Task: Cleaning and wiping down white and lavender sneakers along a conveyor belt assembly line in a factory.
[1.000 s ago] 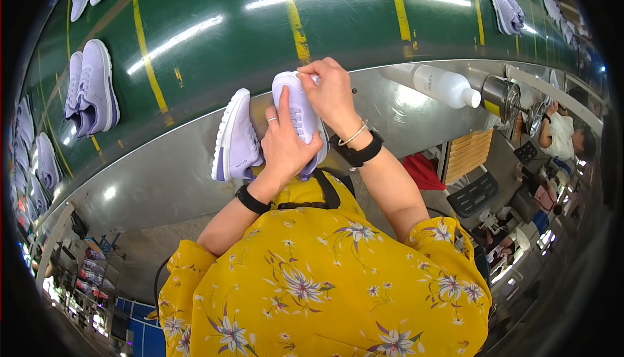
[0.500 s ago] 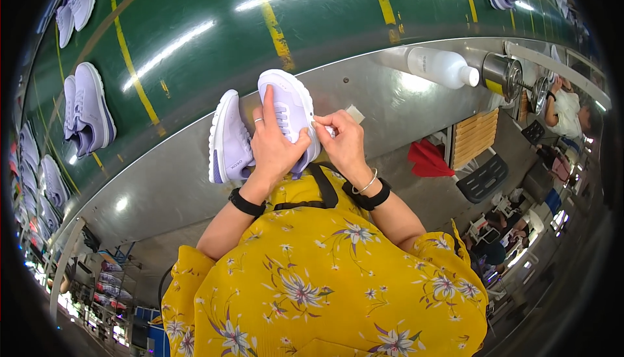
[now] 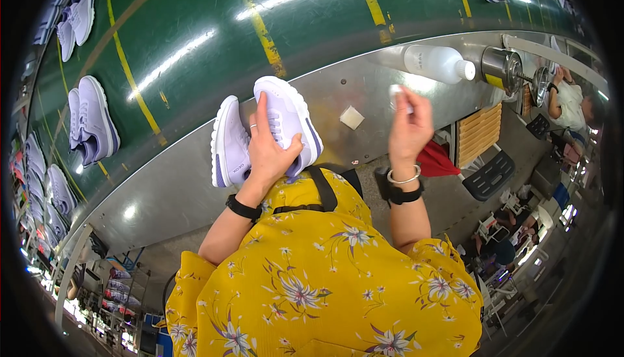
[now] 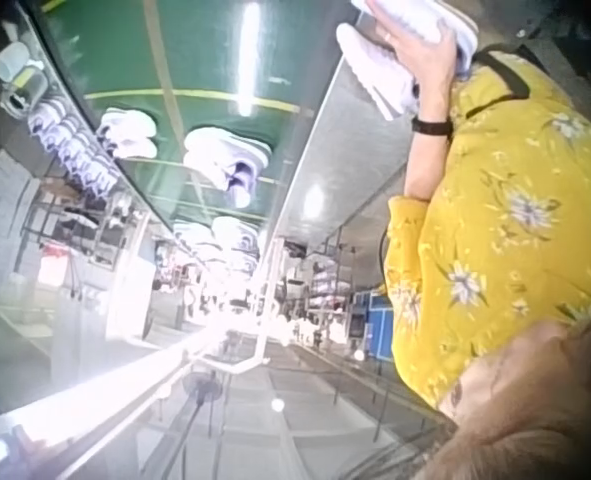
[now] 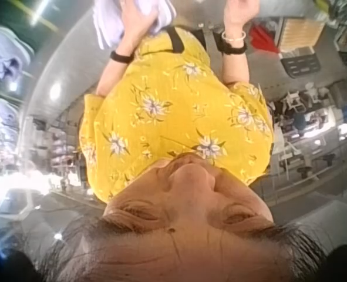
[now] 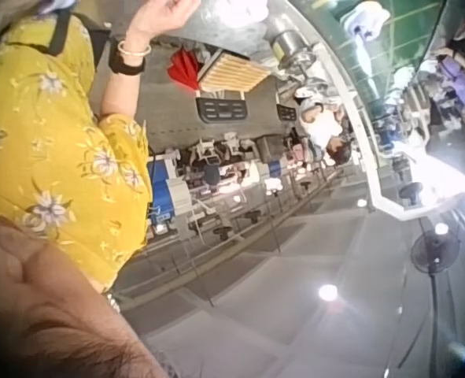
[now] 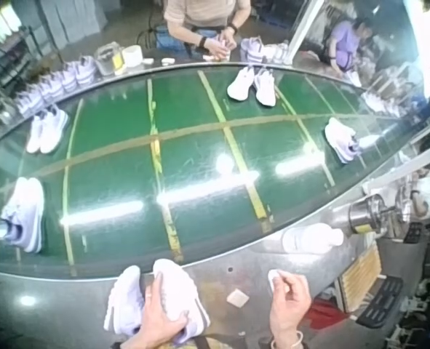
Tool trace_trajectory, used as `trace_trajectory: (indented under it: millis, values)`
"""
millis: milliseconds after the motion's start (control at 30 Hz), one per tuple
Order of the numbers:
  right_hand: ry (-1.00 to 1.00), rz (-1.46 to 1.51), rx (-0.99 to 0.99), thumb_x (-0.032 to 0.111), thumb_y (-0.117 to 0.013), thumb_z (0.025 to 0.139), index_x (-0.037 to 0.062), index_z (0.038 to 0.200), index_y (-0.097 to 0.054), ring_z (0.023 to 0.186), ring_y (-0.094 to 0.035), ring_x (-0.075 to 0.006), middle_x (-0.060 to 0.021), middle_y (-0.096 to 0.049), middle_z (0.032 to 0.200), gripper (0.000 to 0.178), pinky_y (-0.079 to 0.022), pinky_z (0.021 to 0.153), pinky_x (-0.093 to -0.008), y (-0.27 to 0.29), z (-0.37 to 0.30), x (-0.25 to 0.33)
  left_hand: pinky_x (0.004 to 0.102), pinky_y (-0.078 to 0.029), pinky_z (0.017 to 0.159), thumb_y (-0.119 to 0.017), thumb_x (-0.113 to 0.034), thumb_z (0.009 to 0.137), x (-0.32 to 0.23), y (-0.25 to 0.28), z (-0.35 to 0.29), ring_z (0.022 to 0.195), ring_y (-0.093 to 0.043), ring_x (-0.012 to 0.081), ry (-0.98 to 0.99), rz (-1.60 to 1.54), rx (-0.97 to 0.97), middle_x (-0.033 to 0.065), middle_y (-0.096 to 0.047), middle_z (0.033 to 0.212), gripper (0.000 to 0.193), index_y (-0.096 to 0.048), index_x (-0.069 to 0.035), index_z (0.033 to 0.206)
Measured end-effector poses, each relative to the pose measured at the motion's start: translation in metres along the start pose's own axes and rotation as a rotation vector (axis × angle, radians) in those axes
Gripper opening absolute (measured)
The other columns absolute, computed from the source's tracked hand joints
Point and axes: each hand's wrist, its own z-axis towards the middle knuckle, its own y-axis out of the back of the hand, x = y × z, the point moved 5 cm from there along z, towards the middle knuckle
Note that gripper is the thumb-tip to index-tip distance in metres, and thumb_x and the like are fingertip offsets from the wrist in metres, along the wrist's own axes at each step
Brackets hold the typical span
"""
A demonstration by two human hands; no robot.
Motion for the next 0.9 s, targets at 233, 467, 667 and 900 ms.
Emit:
trace_trajectory:
  millis: [233, 467, 667, 900]
  values:
    - [0.134, -0.277, -0.234, 0.008, -0.069, 0.094, 0.0038, 0.116, -0.071, 0.082, -0.058, -0.0131, -0.0042, -0.063, 0.094, 0.022, -0.047, 0.070, -0.0258, 0.073, 0.057, -0.006, 0.0469, -0.037, 0.110, -0.072, -0.015, 0.074, -0.007, -0.003, 0.001, 0.127, -0.047, 0.0422, 0.040, -0.082, 0.043, 0.0265, -0.046, 0.137, 0.099, -0.020, -0.009, 0.158]
    - [0.248, -0.325, -0.275, 0.007, -0.069, 0.092, 0.0066, 0.111, -0.074, 0.087, -0.064, -0.0208, -0.0084, -0.066, 0.097, 0.020, -0.051, 0.073, -0.0327, 0.089, 0.083, -0.021, 0.0466, -0.044, 0.102, -0.075, -0.016, 0.073, 0.000, -0.006, 0.001, 0.120, -0.052, 0.0427, -0.046, 0.003, -0.024, 0.0248, -0.049, 0.129, 0.100, -0.020, -0.012, 0.158]
    - [0.340, -0.359, -0.331, 0.004, -0.071, 0.089, 0.0077, 0.107, -0.075, 0.087, -0.064, -0.0266, -0.0103, -0.065, 0.098, 0.019, -0.053, 0.074, -0.0353, 0.094, 0.099, -0.005, 0.0461, -0.042, 0.105, -0.073, -0.015, 0.075, -0.001, -0.006, -0.001, 0.124, -0.050, 0.0426, -0.053, 0.003, -0.036, 0.0250, -0.047, 0.133, 0.099, -0.020, -0.012, 0.158]
    - [0.508, -0.396, -0.240, 0.001, -0.071, 0.085, 0.0067, 0.105, -0.071, 0.088, -0.061, -0.0305, -0.0115, -0.061, 0.100, 0.021, -0.053, 0.078, -0.0394, 0.083, 0.102, -0.011, 0.0463, -0.039, 0.108, -0.074, -0.017, 0.076, -0.001, -0.009, -0.001, 0.127, -0.048, 0.0426, -0.036, 0.038, -0.026, 0.0251, -0.046, 0.135, 0.100, -0.018, -0.013, 0.158]
